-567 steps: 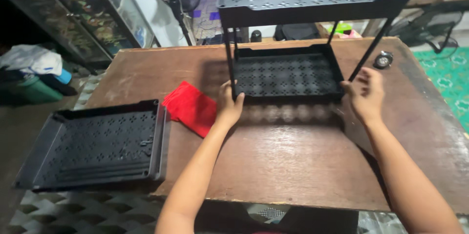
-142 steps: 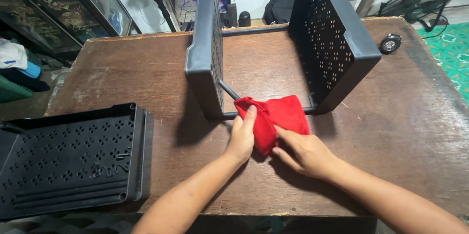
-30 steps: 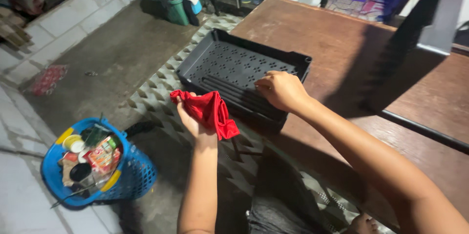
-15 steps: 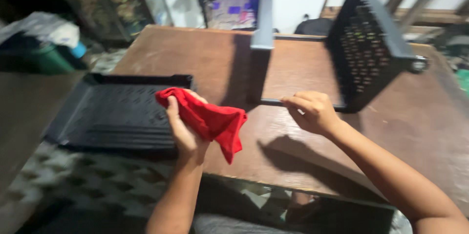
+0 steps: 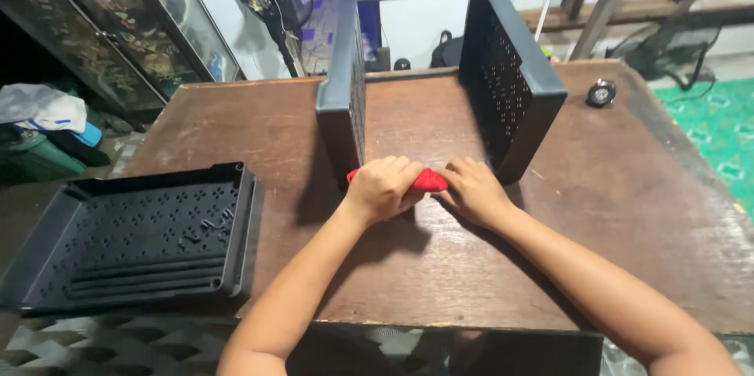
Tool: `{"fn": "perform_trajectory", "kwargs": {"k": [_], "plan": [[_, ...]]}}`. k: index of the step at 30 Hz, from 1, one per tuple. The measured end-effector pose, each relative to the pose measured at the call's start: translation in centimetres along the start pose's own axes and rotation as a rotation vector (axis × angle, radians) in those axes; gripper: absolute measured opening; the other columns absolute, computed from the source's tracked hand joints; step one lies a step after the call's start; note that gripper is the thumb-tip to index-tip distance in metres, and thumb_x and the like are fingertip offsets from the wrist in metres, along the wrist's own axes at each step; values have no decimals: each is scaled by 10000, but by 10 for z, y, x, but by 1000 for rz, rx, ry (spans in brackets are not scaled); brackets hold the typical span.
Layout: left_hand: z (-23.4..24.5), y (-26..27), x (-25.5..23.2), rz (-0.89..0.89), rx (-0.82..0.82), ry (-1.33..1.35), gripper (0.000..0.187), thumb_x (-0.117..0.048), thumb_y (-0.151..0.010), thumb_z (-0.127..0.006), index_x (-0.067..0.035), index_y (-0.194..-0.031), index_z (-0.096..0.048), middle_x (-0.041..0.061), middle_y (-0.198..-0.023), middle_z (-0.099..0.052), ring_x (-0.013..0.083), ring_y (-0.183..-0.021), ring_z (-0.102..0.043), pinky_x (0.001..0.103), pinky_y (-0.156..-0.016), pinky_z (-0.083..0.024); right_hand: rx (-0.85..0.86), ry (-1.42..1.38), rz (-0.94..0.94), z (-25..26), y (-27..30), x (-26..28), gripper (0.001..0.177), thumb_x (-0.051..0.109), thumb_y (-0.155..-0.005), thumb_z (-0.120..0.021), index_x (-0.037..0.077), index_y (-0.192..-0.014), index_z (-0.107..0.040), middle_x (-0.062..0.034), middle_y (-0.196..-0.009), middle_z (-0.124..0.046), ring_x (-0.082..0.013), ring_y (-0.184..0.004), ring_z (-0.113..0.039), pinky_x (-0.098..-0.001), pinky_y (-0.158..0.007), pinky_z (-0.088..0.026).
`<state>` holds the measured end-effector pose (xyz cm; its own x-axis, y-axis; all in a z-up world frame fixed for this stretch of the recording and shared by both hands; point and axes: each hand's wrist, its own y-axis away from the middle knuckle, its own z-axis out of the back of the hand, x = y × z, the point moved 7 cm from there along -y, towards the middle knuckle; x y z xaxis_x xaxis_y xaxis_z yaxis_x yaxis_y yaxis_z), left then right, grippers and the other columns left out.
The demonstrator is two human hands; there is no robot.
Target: The person assembles a multi-tiered plastic tray unit by inserting rods into slots on perforated trays and securing them with clips. They then wipe the rods and trays with a red cloth.
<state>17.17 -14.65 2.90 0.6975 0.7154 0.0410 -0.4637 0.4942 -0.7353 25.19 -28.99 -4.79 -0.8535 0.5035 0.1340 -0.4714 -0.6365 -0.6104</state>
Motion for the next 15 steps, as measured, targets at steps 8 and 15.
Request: {"fn": "perform_trajectory", "kwargs": {"k": [8,15], "plan": [[6,43,28,173,-111,104,301,-244,-811,-852,-123,-1014,-666,41,-846,-642,247,-778,-678,372,-703,-570,86,-25,-103,1,6,-17,234,269,-878,-719,111,-1050,-735,-86,-951,-632,-309,-897,-586,-425,-781,-445],[42,76,67,609,-633,95,714,-466,-720,-957,-26,-1128,-570,137,-994,-665,287,-893,-695,370,-802,-575,131,-26,-168,11,3,-20,265,327,-866,-721,133,-1041,-763,-89,-908,-620,-293,-897,-579,-415,-789,-449]]}}
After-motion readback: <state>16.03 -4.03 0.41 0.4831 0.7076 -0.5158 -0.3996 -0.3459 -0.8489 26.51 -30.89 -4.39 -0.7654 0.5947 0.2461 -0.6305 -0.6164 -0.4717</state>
